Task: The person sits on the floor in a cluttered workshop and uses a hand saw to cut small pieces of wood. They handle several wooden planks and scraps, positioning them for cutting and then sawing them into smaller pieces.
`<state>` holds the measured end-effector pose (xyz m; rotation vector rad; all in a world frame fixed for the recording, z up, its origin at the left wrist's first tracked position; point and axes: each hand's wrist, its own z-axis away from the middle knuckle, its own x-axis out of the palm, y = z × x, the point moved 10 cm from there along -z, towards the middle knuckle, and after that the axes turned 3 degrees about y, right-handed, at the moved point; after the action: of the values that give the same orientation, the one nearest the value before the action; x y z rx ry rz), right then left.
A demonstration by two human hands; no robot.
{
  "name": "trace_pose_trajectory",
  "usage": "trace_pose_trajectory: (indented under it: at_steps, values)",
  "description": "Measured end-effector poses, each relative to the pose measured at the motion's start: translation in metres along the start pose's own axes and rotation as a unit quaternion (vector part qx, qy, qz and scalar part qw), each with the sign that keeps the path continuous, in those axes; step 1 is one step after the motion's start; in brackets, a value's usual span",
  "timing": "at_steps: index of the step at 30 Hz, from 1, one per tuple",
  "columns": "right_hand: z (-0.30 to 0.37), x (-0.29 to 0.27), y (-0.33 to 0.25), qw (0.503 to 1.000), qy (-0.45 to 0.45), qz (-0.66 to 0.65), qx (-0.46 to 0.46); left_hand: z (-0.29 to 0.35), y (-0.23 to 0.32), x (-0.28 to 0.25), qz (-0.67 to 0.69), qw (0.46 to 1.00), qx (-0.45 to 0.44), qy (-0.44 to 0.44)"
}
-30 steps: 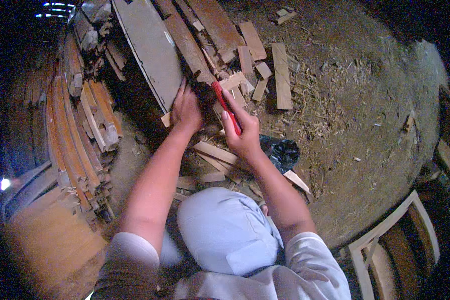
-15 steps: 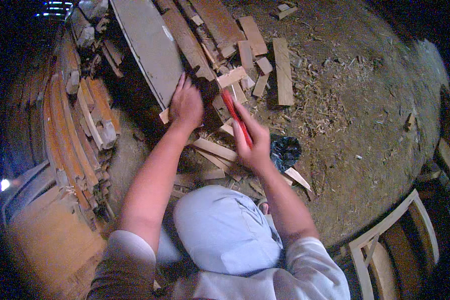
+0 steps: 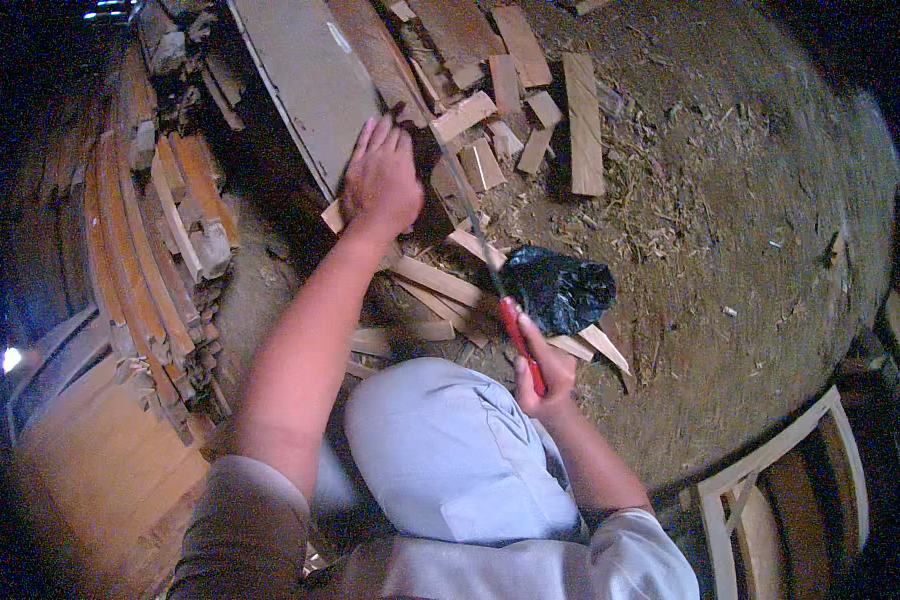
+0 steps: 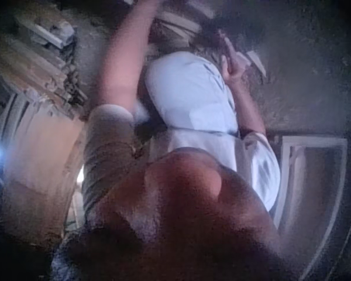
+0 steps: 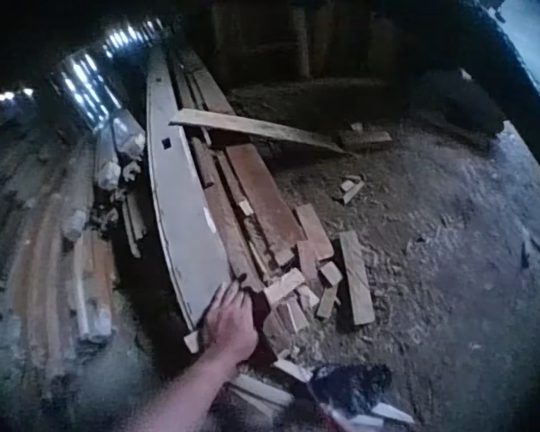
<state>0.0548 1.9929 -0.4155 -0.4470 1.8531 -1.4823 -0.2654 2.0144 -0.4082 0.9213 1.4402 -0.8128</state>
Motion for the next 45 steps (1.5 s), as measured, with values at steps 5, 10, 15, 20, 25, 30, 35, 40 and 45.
trace_pose_trajectory:
  at_steps: [5,10,15,20,25,30,35,40,45]
  values:
    - [-0.004,-0.013,0.007,0.999,-0.017,0.001,0.042,0.001,-0.004,0.000,-0.014,1.000,0.000,0.004]
    - [-0.010,-0.046,-0.010,1.000,-0.005,-0.005,0.029,0.003,0.002,-0.005,-0.009,0.999,0.035,0.025]
    - [-0.017,-0.043,-0.008,0.996,-0.020,-0.031,0.079,0.006,0.004,0.003,-0.018,0.998,0.057,0.008]
    - [-0.073,0.007,-0.010,0.995,0.014,-0.081,0.057,0.008,0.010,0.009,-0.079,0.991,0.104,0.021]
    - [-0.110,0.029,-0.014,0.992,0.023,-0.112,0.059,0.011,0.007,0.004,-0.047,0.988,0.126,0.076]
    - [-0.101,0.019,-0.001,0.992,0.018,-0.110,0.059,0.011,0.009,0.002,-0.070,0.986,0.117,0.094]
    - [-0.037,-0.015,-0.004,0.999,-0.014,-0.029,0.021,0.009,0.010,0.004,-0.056,0.991,0.107,0.058]
    - [-0.059,-0.005,-0.014,0.999,0.004,-0.043,0.033,0.008,0.005,0.010,-0.040,0.996,0.078,-0.018]
    - [-0.142,0.038,-0.011,0.990,0.041,-0.123,0.052,0.007,0.007,0.014,-0.098,0.989,0.109,-0.007]
